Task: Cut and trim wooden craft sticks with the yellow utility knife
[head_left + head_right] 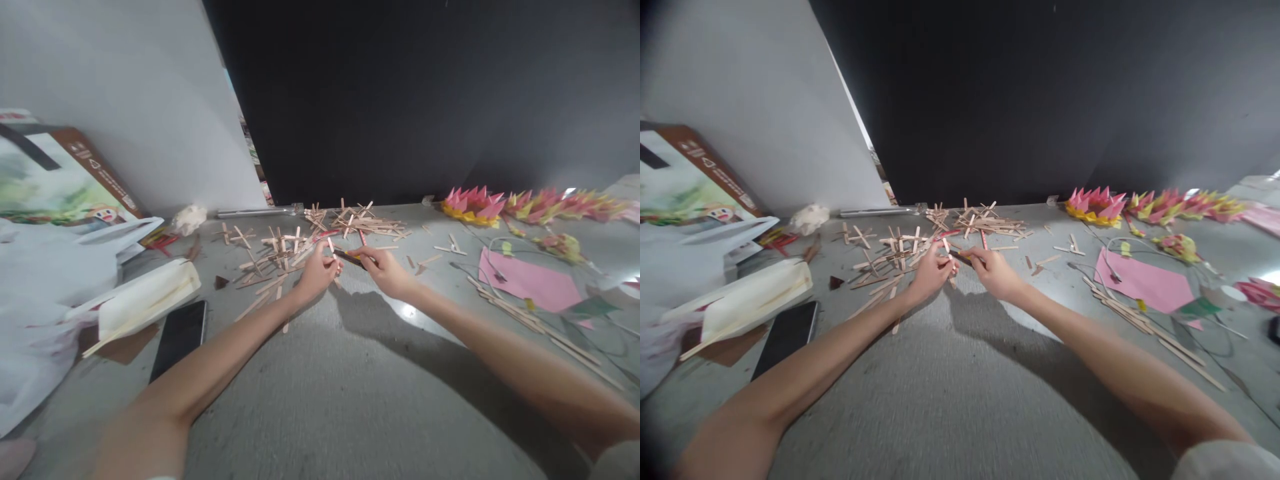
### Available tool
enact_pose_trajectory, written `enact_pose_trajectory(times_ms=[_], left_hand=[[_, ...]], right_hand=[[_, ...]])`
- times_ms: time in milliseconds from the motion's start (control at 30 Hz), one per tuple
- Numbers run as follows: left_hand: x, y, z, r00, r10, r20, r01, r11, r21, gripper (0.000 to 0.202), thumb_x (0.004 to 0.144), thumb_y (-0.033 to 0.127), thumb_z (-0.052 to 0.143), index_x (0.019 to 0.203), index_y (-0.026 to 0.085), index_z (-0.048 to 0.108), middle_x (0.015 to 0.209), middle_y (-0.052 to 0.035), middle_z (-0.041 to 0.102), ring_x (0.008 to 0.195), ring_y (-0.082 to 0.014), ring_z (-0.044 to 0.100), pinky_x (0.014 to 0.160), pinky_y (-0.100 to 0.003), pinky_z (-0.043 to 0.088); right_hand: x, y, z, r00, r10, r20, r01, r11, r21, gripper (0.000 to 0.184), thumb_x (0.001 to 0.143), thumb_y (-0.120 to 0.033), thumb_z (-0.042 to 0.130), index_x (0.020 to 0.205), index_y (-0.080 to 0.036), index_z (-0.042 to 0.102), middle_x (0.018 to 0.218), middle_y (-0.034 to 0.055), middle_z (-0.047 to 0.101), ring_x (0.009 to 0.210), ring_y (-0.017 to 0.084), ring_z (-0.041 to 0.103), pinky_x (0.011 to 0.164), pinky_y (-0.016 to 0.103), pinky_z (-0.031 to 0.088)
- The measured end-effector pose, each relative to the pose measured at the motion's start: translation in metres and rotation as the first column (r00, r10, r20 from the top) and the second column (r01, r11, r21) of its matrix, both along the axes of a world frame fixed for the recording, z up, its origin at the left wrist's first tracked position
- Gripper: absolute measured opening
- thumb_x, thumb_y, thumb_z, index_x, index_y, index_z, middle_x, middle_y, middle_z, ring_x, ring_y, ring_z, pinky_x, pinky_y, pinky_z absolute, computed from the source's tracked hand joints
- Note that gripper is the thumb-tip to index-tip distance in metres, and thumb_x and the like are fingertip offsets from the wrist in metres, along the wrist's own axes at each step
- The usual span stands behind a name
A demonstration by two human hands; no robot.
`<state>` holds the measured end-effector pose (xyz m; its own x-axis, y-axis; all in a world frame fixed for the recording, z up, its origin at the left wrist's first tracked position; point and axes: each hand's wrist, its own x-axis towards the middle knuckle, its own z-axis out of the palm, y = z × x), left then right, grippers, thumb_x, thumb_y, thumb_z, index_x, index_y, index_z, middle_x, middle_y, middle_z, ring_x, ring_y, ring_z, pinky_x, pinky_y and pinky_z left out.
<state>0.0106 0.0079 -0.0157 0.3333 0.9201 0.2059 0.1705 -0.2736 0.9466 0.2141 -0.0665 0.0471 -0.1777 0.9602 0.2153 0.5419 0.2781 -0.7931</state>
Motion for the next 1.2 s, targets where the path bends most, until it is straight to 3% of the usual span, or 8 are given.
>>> enact_pose_trajectory(times_ms=[133,367,433,733,967,1033,1100,1200], left_hand=[[0.001,-0.002,0.003,1.000,-0.005,-0.008,0.005,1.000,0.003,0.043,0.089,0.029,0.069,0.125,0.020,0.047,0.079,-0.0020,0.076,0.064,-0.0163,0.072,0.055,-0.023,0.052],[0.000,-0.005,0.005,1.000,-0.025,-0.006,0.025,0.999,-0.020,0.045,0.090,0.036,0.068,0.125,0.022,0.043,0.079,-0.0008,0.075,0.060,-0.0160,0.069,0.051,-0.023,0.053],[-0.001,-0.005,0.005,1.000,-0.021,0.004,0.021,1.000,-0.022,0.044,0.090,0.037,0.070,0.122,0.022,0.043,0.080,-0.0011,0.075,0.062,-0.0156,0.070,0.053,-0.023,0.054],[-0.001,-0.002,0.004,0.999,0.021,-0.034,-0.021,1.000,0.001,0.047,0.089,0.031,0.069,0.127,0.021,0.044,0.081,-0.0018,0.078,0.069,-0.0174,0.074,0.063,-0.025,0.055],[-0.002,-0.006,0.007,1.000,0.000,-0.024,0.001,1.000,0.010,0.044,0.090,0.032,0.066,0.126,0.022,0.043,0.080,0.0003,0.076,0.065,-0.0163,0.071,0.055,-0.023,0.053],[-0.002,-0.005,0.006,1.000,-0.004,-0.013,0.004,1.000,0.008,0.043,0.091,0.034,0.065,0.125,0.022,0.043,0.080,0.0006,0.076,0.063,-0.0161,0.071,0.054,-0.023,0.053],[-0.002,-0.003,0.005,1.000,0.009,0.008,-0.009,1.000,0.004,0.044,0.090,0.034,0.066,0.126,0.022,0.042,0.079,0.0006,0.076,0.065,-0.0165,0.072,0.055,-0.023,0.054],[-0.003,0.000,0.002,1.000,0.025,0.013,-0.025,1.000,0.005,0.047,0.089,0.033,0.068,0.126,0.021,0.043,0.079,-0.0006,0.077,0.067,-0.0171,0.074,0.060,-0.025,0.056]], right_hand=[[-0.001,-0.008,-0.020,0.998,-0.014,-0.059,0.015,1.000,0.016,0.047,0.107,-0.034,0.042,0.132,-0.015,0.076,0.072,0.0012,0.065,0.055,0.015,0.041,0.058,0.028,0.031],[0.007,0.023,0.027,0.995,0.056,0.081,-0.056,0.998,-0.007,0.039,0.102,-0.024,0.047,0.112,-0.017,0.084,0.079,0.0054,0.074,0.063,0.017,0.052,0.066,0.031,0.041],[0.006,0.025,0.031,0.994,0.064,0.085,-0.063,0.998,-0.011,0.039,0.101,-0.023,0.047,0.111,-0.017,0.084,0.086,0.0071,0.077,0.066,0.018,0.056,0.069,0.031,0.043],[-0.002,-0.008,-0.023,0.996,-0.003,-0.087,0.010,0.996,0.084,0.046,0.107,-0.034,0.042,0.131,-0.014,0.076,0.073,0.0015,0.066,0.056,0.015,0.044,0.059,0.029,0.035],[0.008,0.021,0.021,0.998,0.062,0.028,-0.063,0.998,0.027,0.039,0.102,-0.026,0.046,0.112,-0.016,0.083,0.084,0.0057,0.075,0.066,0.017,0.054,0.066,0.029,0.041],[0.009,0.026,0.027,0.995,0.087,0.047,-0.088,0.996,0.028,0.039,0.101,-0.025,0.047,0.110,-0.016,0.084,0.085,0.0060,0.076,0.066,0.017,0.055,0.068,0.029,0.042],[0.006,0.022,0.019,0.997,0.070,0.040,-0.071,0.997,0.035,0.039,0.101,-0.026,0.047,0.113,-0.016,0.083,0.078,0.0043,0.073,0.062,0.016,0.052,0.064,0.029,0.040],[0.000,0.004,-0.008,1.000,0.003,-0.004,-0.003,0.999,0.049,0.043,0.106,-0.031,0.044,0.126,-0.018,0.079,0.066,-0.0002,0.062,0.053,0.015,0.042,0.056,0.029,0.032]])
